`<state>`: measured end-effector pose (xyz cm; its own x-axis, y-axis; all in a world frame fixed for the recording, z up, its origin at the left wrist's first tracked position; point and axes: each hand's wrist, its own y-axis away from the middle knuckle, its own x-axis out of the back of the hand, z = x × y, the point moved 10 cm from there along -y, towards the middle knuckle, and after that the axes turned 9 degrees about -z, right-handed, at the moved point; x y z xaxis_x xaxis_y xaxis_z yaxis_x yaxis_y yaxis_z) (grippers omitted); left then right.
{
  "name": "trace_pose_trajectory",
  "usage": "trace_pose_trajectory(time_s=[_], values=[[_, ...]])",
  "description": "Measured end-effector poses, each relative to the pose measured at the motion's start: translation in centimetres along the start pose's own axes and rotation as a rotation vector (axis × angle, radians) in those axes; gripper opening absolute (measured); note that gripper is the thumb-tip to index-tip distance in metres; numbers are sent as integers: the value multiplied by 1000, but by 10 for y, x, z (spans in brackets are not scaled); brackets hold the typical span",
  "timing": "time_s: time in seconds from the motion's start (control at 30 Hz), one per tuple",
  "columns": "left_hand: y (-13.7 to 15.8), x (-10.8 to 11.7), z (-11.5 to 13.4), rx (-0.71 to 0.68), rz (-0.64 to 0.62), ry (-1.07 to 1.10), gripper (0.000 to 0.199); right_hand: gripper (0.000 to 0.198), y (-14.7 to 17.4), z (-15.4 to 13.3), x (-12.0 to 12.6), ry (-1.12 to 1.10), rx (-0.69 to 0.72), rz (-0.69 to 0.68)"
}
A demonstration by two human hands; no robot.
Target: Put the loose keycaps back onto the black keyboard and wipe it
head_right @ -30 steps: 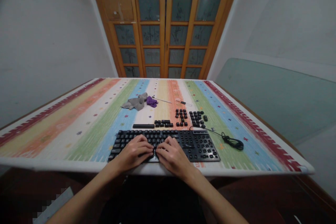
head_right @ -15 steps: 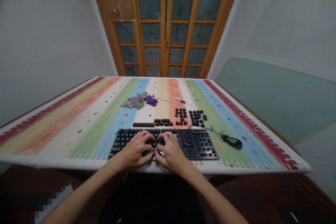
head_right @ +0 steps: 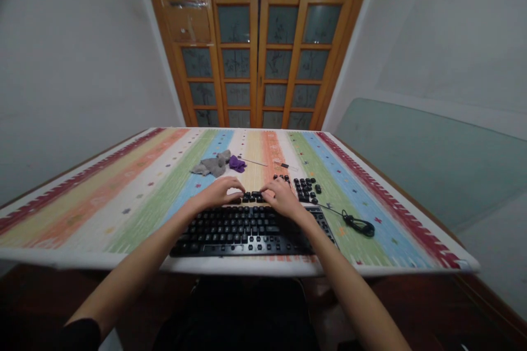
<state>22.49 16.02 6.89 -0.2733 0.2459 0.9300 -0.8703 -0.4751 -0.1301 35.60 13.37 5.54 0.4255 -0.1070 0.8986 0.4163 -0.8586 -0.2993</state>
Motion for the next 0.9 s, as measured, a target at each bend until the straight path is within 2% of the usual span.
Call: trace_pose_trajectory(time_s=[0.1, 0.33, 0.6, 0.9], values=[[-20, -9, -16, -17, -76, 3, 14, 21, -18, 20, -13, 60, -45, -106], [-44, -31, -34, -21, -194, 16, 18, 29, -30, 28, -30, 101, -58, -209], [-51, -39, -40, -24, -221, 18, 22, 32, -33, 35, -39, 121, -90, -269], [-50, -39, -35, -46, -214, -1, 23, 19, -38, 34, -35, 128, -117, -256]])
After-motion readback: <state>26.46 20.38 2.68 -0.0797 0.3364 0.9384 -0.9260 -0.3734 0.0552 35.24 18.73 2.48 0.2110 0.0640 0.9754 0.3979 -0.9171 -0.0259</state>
